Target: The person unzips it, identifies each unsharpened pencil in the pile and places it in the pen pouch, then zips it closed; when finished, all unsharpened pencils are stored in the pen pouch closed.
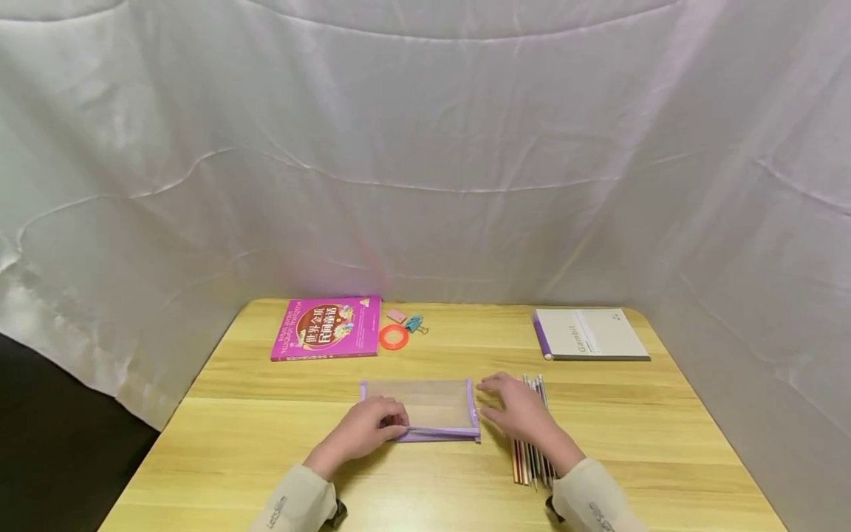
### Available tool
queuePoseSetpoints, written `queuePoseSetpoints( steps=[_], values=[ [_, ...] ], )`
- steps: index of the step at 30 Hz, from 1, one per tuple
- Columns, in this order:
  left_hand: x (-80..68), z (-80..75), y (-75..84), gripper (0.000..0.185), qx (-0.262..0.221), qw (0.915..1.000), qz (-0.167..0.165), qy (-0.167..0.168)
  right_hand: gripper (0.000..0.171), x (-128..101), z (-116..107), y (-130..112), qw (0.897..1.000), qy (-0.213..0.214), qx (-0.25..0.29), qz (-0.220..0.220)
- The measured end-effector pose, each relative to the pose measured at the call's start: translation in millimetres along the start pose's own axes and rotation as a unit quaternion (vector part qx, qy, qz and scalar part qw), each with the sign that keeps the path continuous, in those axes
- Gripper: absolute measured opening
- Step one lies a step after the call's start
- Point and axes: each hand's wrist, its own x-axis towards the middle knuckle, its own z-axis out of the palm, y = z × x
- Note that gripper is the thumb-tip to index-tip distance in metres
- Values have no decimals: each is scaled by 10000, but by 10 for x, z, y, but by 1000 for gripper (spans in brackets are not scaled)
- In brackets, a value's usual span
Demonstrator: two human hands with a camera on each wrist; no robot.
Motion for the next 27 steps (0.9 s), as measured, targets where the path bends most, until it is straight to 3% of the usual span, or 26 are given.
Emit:
queuePoseSetpoints(
  steps=[4,8,17,27],
  values=[
    [-7,-1,6,7,-163,9998,-7,-67,34,-96,-196,182,9984,478,-15,309],
    [-15,-9,17,7,-339,9994,-42,-114,35,-225,-369,386,9958,654,-7,639],
    [2,-1,57,7,-787,9963,16,-343,40,-461,-497,725,9886,350,337,1422],
    [37,27,87,3,-891,9958,217,-9,44,-502,-409,866,9817,162,1025,1597]
  ],
)
